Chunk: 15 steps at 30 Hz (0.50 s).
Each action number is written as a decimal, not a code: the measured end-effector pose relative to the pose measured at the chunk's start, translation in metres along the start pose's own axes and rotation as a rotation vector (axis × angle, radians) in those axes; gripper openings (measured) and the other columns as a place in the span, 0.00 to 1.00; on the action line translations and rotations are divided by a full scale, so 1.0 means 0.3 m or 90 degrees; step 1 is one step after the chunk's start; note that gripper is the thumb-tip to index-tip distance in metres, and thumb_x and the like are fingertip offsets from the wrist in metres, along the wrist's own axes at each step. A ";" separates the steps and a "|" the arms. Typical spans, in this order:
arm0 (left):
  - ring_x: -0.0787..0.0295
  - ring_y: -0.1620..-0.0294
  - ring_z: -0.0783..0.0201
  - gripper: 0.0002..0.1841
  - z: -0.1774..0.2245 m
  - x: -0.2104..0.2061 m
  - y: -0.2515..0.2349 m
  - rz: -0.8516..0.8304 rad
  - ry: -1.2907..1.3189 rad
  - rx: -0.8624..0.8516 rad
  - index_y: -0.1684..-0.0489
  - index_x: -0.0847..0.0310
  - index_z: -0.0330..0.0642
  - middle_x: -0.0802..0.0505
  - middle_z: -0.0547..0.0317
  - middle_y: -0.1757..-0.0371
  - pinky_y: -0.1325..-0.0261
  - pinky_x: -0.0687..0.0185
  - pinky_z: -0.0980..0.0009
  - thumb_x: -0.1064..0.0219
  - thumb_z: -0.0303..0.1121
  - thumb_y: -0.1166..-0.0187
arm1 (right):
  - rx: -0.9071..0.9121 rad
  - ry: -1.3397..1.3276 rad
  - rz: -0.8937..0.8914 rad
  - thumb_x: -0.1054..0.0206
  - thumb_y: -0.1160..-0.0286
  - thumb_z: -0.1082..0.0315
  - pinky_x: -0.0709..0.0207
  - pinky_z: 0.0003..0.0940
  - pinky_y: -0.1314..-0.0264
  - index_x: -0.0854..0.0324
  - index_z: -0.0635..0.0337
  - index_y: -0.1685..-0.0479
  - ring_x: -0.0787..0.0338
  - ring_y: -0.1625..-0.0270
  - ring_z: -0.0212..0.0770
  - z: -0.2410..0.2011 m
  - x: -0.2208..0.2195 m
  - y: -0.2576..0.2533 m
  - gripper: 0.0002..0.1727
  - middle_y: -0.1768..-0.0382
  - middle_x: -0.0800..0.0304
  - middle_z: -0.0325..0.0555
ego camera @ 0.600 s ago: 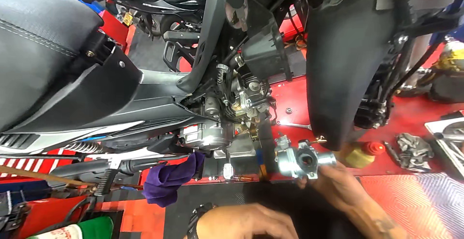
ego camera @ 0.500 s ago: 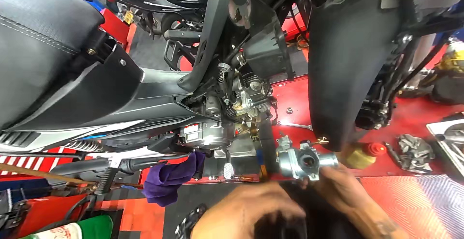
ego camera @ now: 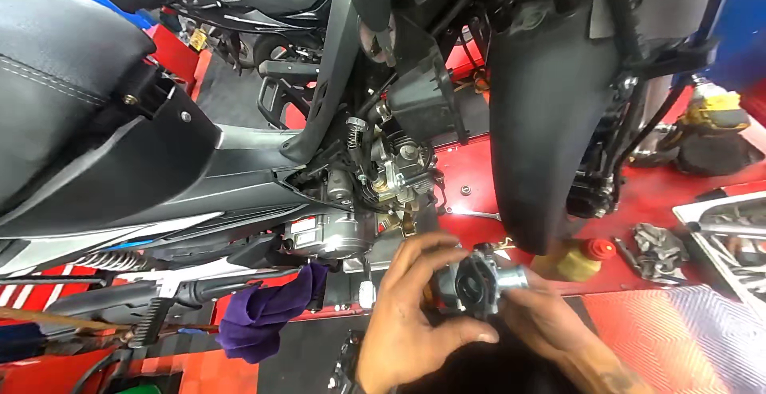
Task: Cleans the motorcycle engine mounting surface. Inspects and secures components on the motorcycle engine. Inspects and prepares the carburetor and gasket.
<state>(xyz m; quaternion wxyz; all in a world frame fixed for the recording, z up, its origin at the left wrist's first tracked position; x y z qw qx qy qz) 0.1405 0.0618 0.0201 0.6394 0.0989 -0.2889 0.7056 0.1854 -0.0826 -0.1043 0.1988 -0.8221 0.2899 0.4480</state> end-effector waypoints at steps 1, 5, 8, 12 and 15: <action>0.20 0.25 0.60 0.35 -0.004 -0.004 0.000 -0.001 0.008 0.002 0.36 0.13 0.48 0.15 0.61 0.27 0.26 0.15 0.60 0.13 0.54 0.44 | 0.001 0.007 0.000 0.33 0.17 0.61 0.10 0.39 0.45 0.14 0.52 0.38 0.05 0.48 0.40 -0.001 -0.003 0.000 0.14 0.44 0.07 0.49; 0.20 0.26 0.60 0.35 -0.015 -0.011 0.002 -0.017 0.025 0.009 0.35 0.14 0.47 0.14 0.61 0.29 0.26 0.16 0.59 0.14 0.55 0.42 | 0.006 0.024 0.004 0.35 0.15 0.61 0.10 0.38 0.45 0.14 0.53 0.37 0.05 0.49 0.40 -0.004 -0.007 -0.003 0.14 0.45 0.07 0.49; 0.19 0.26 0.61 0.35 -0.027 -0.012 0.002 -0.021 0.027 0.019 0.35 0.14 0.48 0.14 0.61 0.29 0.26 0.16 0.59 0.14 0.55 0.42 | 0.011 0.037 -0.005 0.35 0.14 0.60 0.10 0.37 0.45 0.15 0.54 0.37 0.06 0.48 0.39 -0.007 -0.011 -0.007 0.15 0.44 0.08 0.48; 0.17 0.29 0.61 0.34 -0.047 -0.013 0.006 -0.020 0.037 0.028 0.36 0.15 0.48 0.13 0.62 0.31 0.27 0.14 0.58 0.14 0.55 0.41 | 0.005 0.059 0.000 0.36 0.14 0.59 0.10 0.36 0.45 0.15 0.54 0.38 0.06 0.49 0.39 -0.004 -0.016 -0.006 0.14 0.45 0.08 0.49; 0.15 0.30 0.60 0.35 -0.064 -0.014 0.011 -0.013 0.053 0.039 0.36 0.15 0.47 0.13 0.61 0.31 0.29 0.12 0.57 0.13 0.53 0.42 | 0.006 0.062 0.006 0.36 0.14 0.59 0.10 0.36 0.45 0.15 0.55 0.36 0.06 0.49 0.39 -0.002 -0.017 -0.003 0.16 0.44 0.08 0.49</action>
Point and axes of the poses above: each hand's wrist, its own y-axis away from the middle knuckle, its own x-axis out of the back of the hand, z = x × y, the point moved 8 cm from there along -y, towards the middle knuckle
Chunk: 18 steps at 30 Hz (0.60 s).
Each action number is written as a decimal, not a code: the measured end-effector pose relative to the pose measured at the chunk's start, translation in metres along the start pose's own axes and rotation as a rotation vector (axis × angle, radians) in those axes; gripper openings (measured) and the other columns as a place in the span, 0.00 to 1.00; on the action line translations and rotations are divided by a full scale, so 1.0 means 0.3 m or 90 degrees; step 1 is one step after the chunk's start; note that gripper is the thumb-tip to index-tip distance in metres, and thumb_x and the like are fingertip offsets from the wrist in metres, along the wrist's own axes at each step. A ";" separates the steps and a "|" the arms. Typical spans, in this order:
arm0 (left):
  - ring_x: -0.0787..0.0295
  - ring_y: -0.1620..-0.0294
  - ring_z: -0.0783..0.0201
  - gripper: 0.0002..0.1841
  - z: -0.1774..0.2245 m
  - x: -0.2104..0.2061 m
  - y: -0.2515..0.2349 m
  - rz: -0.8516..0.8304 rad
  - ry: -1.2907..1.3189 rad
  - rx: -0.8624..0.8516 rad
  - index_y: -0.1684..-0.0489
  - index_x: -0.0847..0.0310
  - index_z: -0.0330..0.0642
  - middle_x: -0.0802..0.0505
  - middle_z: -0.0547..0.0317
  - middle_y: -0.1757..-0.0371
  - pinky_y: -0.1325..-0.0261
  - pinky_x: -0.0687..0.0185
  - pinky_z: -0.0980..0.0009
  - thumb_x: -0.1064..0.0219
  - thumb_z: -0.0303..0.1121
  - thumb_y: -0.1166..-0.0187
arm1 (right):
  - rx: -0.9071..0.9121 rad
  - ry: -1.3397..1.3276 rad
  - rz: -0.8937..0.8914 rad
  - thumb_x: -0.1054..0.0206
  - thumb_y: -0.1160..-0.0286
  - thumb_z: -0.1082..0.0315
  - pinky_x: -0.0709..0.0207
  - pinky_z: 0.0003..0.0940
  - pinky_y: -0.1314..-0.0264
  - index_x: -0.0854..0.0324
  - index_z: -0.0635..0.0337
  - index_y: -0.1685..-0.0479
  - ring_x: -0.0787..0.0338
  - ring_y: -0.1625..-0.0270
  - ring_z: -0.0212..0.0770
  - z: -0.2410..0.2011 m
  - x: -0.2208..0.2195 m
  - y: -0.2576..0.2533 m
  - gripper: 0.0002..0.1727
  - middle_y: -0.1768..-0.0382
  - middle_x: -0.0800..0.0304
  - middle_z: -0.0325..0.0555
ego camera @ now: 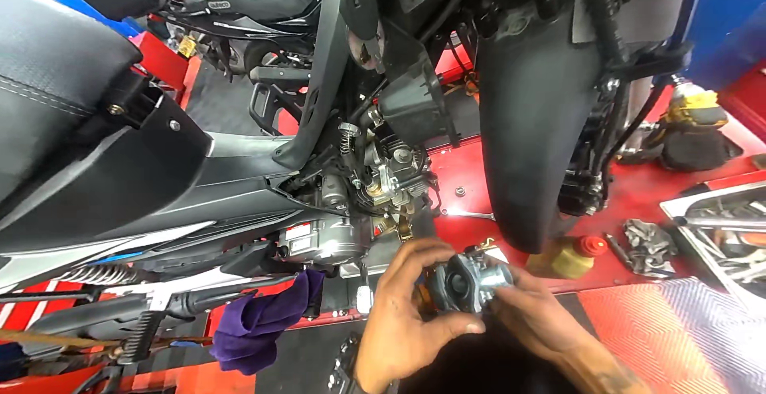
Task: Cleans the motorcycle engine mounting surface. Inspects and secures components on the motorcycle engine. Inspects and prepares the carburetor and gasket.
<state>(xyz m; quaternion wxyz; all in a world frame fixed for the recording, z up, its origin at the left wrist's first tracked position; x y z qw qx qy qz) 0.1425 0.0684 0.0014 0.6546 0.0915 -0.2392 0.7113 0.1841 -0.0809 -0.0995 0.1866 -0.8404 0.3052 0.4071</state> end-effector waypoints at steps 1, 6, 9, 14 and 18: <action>0.15 0.30 0.59 0.35 -0.005 0.000 0.001 0.002 0.007 0.002 0.35 0.15 0.47 0.13 0.61 0.32 0.29 0.12 0.57 0.13 0.53 0.42 | 0.000 0.001 0.002 0.36 0.13 0.59 0.10 0.36 0.45 0.15 0.55 0.36 0.06 0.49 0.39 0.000 0.000 0.001 0.15 0.44 0.08 0.49; 0.14 0.31 0.57 0.34 -0.020 0.001 0.010 0.009 0.030 0.005 0.36 0.15 0.48 0.13 0.59 0.32 0.31 0.11 0.56 0.13 0.53 0.42 | -0.006 0.017 0.013 0.36 0.14 0.58 0.10 0.36 0.45 0.16 0.55 0.36 0.06 0.49 0.39 0.003 -0.002 0.003 0.16 0.45 0.08 0.49; 0.14 0.32 0.56 0.34 -0.026 0.002 0.012 0.007 0.038 0.011 0.36 0.14 0.47 0.12 0.58 0.32 0.31 0.11 0.56 0.12 0.52 0.43 | -0.008 0.020 0.010 0.36 0.14 0.58 0.10 0.36 0.44 0.16 0.55 0.35 0.06 0.49 0.39 0.005 -0.006 0.004 0.17 0.45 0.08 0.49; 0.12 0.36 0.57 0.36 -0.030 -0.001 0.018 0.013 0.046 0.007 0.36 0.15 0.45 0.12 0.57 0.34 0.32 0.11 0.56 0.13 0.54 0.43 | -0.011 0.023 0.006 0.36 0.14 0.56 0.10 0.36 0.45 0.16 0.54 0.37 0.06 0.50 0.38 0.004 -0.012 0.009 0.16 0.46 0.08 0.48; 0.12 0.35 0.56 0.36 -0.021 -0.006 0.023 0.022 0.044 -0.001 0.36 0.15 0.46 0.11 0.57 0.34 0.31 0.11 0.56 0.14 0.55 0.42 | -0.009 0.016 -0.007 0.37 0.13 0.56 0.10 0.35 0.44 0.16 0.53 0.36 0.06 0.49 0.38 0.008 -0.015 0.013 0.17 0.45 0.08 0.48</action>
Point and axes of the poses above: each hand's wrist, its own y-axis away from the middle knuckle, its own x-axis out of the back of the hand, z = x × y, the point moved 8 cm from there along -y, towards the middle knuckle
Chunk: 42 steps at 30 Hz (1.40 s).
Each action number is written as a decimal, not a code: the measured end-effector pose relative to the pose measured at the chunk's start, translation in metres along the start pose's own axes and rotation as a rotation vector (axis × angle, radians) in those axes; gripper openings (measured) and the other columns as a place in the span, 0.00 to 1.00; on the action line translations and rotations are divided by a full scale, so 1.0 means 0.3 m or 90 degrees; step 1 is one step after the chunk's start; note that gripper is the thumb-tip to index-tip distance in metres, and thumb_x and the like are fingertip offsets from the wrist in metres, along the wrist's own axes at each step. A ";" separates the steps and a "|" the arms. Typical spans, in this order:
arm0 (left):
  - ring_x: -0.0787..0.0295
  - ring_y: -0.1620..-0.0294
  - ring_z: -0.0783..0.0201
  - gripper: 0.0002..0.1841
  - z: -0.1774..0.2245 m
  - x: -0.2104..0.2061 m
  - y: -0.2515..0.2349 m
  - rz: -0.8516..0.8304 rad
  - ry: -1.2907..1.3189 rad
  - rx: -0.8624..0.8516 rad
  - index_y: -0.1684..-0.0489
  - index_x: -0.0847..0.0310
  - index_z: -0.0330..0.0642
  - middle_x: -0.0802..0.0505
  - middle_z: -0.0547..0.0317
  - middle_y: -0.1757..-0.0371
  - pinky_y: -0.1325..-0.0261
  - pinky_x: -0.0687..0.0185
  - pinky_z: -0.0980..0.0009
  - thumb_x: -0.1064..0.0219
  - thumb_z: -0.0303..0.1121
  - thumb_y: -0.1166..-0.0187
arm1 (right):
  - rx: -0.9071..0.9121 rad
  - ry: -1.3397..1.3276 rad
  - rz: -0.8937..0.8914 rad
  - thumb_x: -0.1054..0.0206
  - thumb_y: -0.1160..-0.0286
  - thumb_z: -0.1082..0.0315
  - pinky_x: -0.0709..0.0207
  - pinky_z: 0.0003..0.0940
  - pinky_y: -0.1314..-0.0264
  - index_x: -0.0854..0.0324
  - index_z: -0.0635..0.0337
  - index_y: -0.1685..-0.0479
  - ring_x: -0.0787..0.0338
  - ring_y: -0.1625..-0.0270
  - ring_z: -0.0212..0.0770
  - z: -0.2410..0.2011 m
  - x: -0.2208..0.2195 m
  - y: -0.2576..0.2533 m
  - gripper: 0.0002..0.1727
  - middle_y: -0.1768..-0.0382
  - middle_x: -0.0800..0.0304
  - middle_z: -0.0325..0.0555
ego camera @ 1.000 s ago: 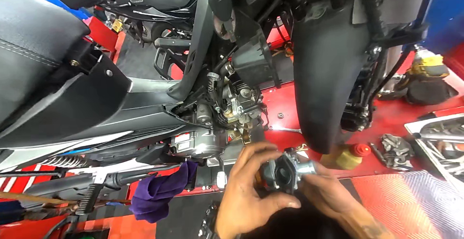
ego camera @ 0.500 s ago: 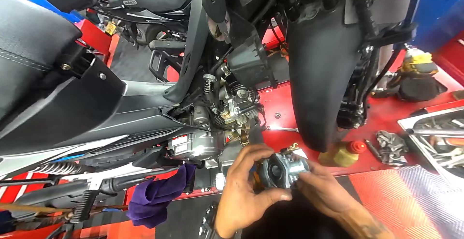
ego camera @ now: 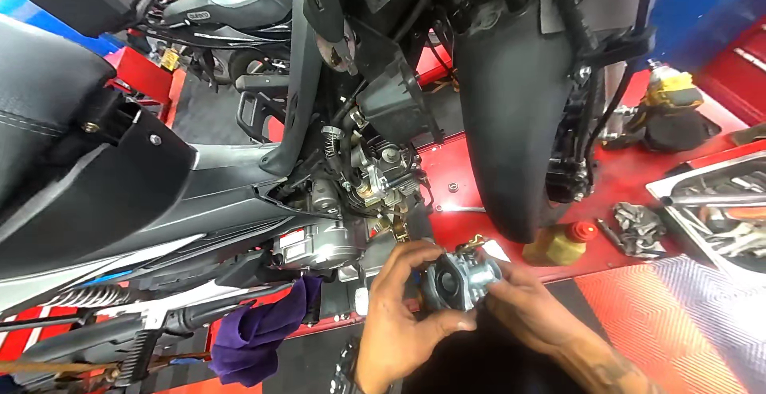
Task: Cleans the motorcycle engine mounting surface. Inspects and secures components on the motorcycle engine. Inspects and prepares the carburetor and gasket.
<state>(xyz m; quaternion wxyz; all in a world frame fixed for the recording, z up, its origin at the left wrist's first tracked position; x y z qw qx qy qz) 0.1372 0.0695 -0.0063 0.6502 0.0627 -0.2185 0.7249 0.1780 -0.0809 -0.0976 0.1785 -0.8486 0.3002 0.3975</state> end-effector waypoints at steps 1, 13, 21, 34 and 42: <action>0.12 0.35 0.56 0.36 0.004 -0.001 0.002 0.002 -0.001 -0.001 0.36 0.15 0.45 0.11 0.57 0.34 0.32 0.11 0.56 0.14 0.55 0.42 | 0.002 -0.007 -0.003 0.37 0.13 0.57 0.10 0.36 0.44 0.16 0.53 0.35 0.06 0.49 0.39 0.000 -0.002 0.001 0.17 0.44 0.08 0.49; 0.15 0.34 0.62 0.37 0.083 -0.019 0.021 0.017 -0.066 -0.041 0.35 0.14 0.47 0.11 0.62 0.37 0.32 0.13 0.62 0.12 0.56 0.45 | 0.012 -0.063 -0.037 0.35 0.15 0.60 0.11 0.36 0.43 0.15 0.52 0.32 0.06 0.47 0.38 0.003 -0.017 0.018 0.18 0.43 0.07 0.48; 0.16 0.32 0.63 0.38 0.111 -0.022 0.032 0.008 -0.080 -0.042 0.31 0.17 0.47 0.12 0.62 0.34 0.31 0.13 0.62 0.13 0.54 0.43 | 0.023 -0.086 -0.040 0.33 0.17 0.62 0.14 0.38 0.34 0.15 0.54 0.30 0.08 0.40 0.38 0.000 -0.020 0.023 0.19 0.40 0.08 0.47; 0.16 0.31 0.62 0.35 0.124 -0.028 0.032 0.001 -0.092 -0.046 0.33 0.16 0.46 0.12 0.61 0.34 0.31 0.14 0.61 0.15 0.53 0.40 | 0.033 -0.115 -0.051 0.34 0.17 0.65 0.17 0.37 0.30 0.16 0.55 0.29 0.10 0.37 0.36 -0.003 -0.027 0.029 0.19 0.38 0.08 0.46; 0.18 0.30 0.63 0.35 0.136 -0.038 0.034 -0.003 -0.111 -0.042 0.33 0.16 0.48 0.13 0.62 0.34 0.30 0.14 0.61 0.15 0.54 0.40 | 0.037 -0.114 -0.050 0.34 0.18 0.66 0.17 0.36 0.30 0.16 0.55 0.29 0.10 0.36 0.36 -0.002 -0.017 0.034 0.20 0.37 0.09 0.46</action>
Point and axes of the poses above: each hand's wrist, its own y-axis away from the middle knuckle, its own x-axis out of the back of the hand, z = x × y, the point moved 8 cm from there along -y, towards the middle knuckle
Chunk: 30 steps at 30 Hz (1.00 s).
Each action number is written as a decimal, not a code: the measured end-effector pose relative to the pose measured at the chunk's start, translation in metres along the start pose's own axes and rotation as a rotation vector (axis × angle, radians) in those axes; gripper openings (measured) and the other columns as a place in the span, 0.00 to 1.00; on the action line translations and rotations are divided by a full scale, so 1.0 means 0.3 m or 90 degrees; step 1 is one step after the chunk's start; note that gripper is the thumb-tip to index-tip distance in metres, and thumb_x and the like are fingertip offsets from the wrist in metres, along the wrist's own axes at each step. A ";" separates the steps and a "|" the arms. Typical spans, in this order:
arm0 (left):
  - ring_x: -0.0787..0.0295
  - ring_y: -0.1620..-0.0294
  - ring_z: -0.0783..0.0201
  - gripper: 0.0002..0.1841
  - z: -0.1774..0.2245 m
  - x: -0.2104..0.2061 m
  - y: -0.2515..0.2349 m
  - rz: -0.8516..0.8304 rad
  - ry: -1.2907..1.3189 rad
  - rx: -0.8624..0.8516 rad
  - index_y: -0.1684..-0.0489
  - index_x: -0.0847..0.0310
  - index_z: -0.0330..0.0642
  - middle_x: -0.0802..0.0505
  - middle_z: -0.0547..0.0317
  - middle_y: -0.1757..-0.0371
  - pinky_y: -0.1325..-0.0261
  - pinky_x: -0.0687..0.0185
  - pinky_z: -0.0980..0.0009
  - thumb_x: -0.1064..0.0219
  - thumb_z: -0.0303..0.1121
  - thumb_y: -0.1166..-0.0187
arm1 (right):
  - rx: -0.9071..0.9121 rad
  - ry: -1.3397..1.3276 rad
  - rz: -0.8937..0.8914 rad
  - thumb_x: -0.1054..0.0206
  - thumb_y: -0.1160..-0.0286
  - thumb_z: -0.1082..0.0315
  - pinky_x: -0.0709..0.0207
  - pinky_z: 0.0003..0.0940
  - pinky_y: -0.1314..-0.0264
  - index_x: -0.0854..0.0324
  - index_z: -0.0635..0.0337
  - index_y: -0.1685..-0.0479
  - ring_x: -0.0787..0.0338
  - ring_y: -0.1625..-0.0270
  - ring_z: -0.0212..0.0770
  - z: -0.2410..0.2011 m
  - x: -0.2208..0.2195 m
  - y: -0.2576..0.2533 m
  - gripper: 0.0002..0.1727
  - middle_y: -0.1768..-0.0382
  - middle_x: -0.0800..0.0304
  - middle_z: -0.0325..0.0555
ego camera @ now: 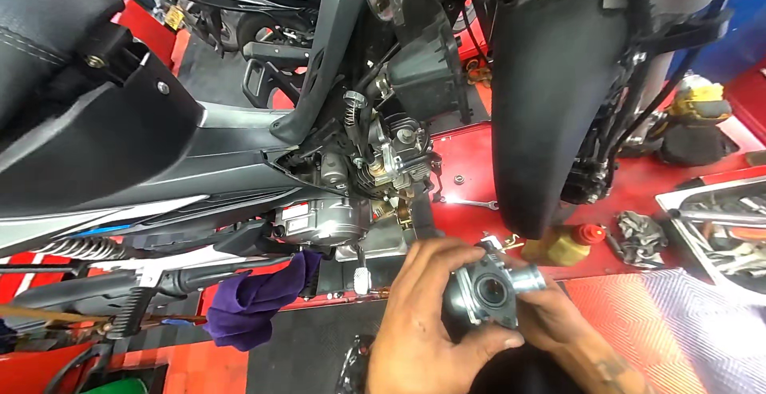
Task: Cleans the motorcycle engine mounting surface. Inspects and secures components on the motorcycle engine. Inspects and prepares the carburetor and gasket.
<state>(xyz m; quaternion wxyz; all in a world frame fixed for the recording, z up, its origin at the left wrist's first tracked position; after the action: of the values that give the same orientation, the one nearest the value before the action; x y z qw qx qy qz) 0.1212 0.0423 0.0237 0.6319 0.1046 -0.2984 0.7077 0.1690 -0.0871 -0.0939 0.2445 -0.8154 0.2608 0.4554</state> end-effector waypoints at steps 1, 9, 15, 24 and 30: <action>0.18 0.30 0.63 0.35 0.002 -0.001 0.000 -0.001 -0.001 -0.002 0.33 0.16 0.47 0.13 0.62 0.34 0.30 0.14 0.61 0.15 0.54 0.40 | 0.001 -0.001 0.002 0.33 0.18 0.66 0.17 0.36 0.30 0.15 0.55 0.29 0.09 0.37 0.36 -0.001 0.000 0.001 0.19 0.38 0.08 0.46; 0.18 0.29 0.62 0.34 0.015 -0.006 -0.001 -0.007 -0.010 -0.007 0.33 0.17 0.47 0.13 0.62 0.33 0.29 0.15 0.61 0.16 0.53 0.39 | 0.002 -0.016 -0.006 0.33 0.19 0.66 0.17 0.36 0.30 0.15 0.56 0.30 0.09 0.37 0.36 0.000 0.004 0.004 0.19 0.39 0.08 0.46; 0.18 0.29 0.63 0.35 0.011 -0.009 -0.002 -0.010 -0.012 -0.002 0.33 0.17 0.47 0.13 0.62 0.33 0.30 0.14 0.61 0.16 0.54 0.39 | 0.004 -0.006 -0.005 0.33 0.19 0.65 0.17 0.35 0.31 0.15 0.54 0.30 0.10 0.37 0.35 -0.003 0.005 0.004 0.19 0.38 0.08 0.45; 0.19 0.25 0.56 0.40 -0.041 -0.009 0.011 0.028 0.073 -0.026 0.24 0.24 0.45 0.16 0.55 0.25 0.25 0.15 0.54 0.14 0.49 0.39 | -0.017 0.035 0.031 0.35 0.15 0.62 0.12 0.34 0.42 0.15 0.55 0.32 0.07 0.45 0.37 -0.010 0.009 -0.015 0.17 0.43 0.08 0.48; 0.18 0.26 0.50 0.44 -0.193 -0.049 0.050 0.109 0.218 0.013 0.17 0.33 0.45 0.16 0.50 0.25 0.22 0.20 0.51 0.18 0.52 0.33 | -0.088 0.078 0.139 0.34 0.16 0.56 0.11 0.34 0.53 0.13 0.56 0.43 0.07 0.60 0.38 0.007 0.000 -0.028 0.16 0.56 0.07 0.51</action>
<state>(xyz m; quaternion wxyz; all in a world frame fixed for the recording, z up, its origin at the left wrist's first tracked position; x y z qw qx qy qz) 0.1229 0.0617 -0.0348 0.6099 -0.0362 -0.1872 0.7692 0.1732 -0.0796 -0.0936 0.1203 -0.8235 0.3301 0.4453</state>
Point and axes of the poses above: each hand's wrist, its own y-axis away from the middle knuckle, its own x-axis out of the back of the hand, z = x × y, the point moved 8 cm from there along -y, towards the middle knuckle
